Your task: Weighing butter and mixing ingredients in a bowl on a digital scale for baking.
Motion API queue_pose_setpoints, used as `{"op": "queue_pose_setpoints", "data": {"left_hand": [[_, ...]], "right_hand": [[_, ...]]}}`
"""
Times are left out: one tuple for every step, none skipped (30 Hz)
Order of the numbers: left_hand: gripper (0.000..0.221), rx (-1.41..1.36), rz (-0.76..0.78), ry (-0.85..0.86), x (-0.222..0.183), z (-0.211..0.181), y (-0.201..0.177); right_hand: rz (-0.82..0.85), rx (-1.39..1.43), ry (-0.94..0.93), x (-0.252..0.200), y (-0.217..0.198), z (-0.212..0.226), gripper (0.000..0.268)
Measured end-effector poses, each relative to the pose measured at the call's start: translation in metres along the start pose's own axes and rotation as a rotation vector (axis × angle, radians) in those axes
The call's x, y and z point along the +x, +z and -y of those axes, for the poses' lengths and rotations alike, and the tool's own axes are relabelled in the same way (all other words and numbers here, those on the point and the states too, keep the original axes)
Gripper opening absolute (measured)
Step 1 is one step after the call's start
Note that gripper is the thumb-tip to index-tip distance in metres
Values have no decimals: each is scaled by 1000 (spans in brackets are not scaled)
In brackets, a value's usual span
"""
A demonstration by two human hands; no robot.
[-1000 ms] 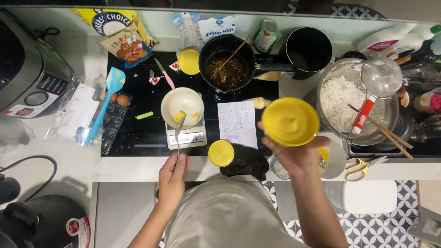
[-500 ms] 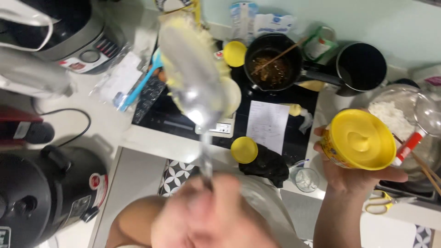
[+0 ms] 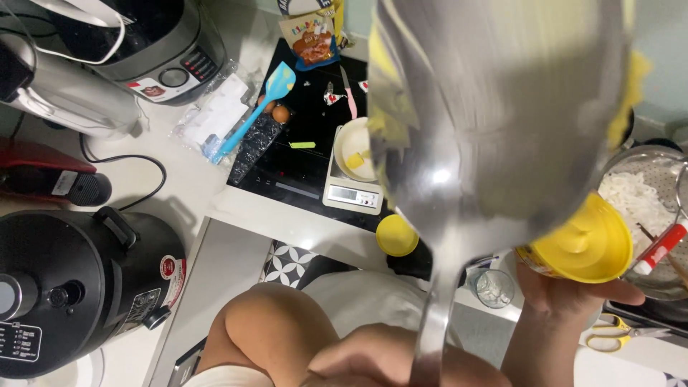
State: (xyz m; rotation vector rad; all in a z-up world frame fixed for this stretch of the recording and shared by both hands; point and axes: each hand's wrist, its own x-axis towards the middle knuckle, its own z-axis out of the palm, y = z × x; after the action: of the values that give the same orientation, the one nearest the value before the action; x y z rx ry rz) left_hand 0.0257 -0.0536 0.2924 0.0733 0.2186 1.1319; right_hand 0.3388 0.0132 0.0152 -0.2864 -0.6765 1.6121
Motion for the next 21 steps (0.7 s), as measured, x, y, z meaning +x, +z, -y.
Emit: {"op": "queue_pose_setpoints", "data": {"left_hand": [[30,18,-16,8,4,0,8],[30,35,-33,16,6,-1,18],[30,51,-47,18,7,-3,10],[30,68,-61,19,9,-6,5],[31,97,-56,19,13,-13,1],[31,127,-51,19,23,-29,-18],[31,152,-50,12,28,-45,-35],[31,177,-49,6,29,-60,-51],[31,181,-35,-8,33,-63,-67],[28,345,-45,5,38,-67,-84],[26,510,-58,19,42,-71,-100],[26,513,-46,6,44,-71,-109],[20,662,-217,18,45,-71,-118],[16,810,-388,33,46,-71,-128],[16,812,-379,23,43,-71,-140],[16,868,-388,67,40,-71,-153],[16,921,-399,113,35,-70,-166],[16,920,-393,105,33,-70,-171],[19,1016,-461,126,31,-70,-176],[24,1112,-530,148,28,-69,-181],[24,1111,-527,140,26,-68,-185]], "right_hand": [[-29,-46,-16,4,13,-1,117],[-58,-93,-32,8,25,-2,116],[-64,-98,-30,12,43,-4,116],[-96,-221,-38,16,60,-5,116],[-118,-343,-66,27,77,-7,116],[-115,-349,-85,34,82,-8,116],[-109,-352,-67,37,88,-8,120],[-103,-355,-48,40,93,-8,123],[-109,-362,-66,43,99,-8,123],[-260,-350,-32,47,106,-8,116],[-414,-331,3,51,112,-8,110],[-422,-333,-13,51,112,-8,110],[-266,-401,-47,49,112,-9,111],[-109,-468,-80,48,113,-10,112],[-118,-473,-89,50,115,-11,112],[-121,-556,-96,52,117,-14,114],[-124,-640,-99,54,120,-16,116],[-131,-645,-103,55,119,-17,116],[-119,-649,-97,55,118,-18,115],[-108,-652,-91,55,116,-20,114],[-115,-656,-92,57,119,-19,114]]}}
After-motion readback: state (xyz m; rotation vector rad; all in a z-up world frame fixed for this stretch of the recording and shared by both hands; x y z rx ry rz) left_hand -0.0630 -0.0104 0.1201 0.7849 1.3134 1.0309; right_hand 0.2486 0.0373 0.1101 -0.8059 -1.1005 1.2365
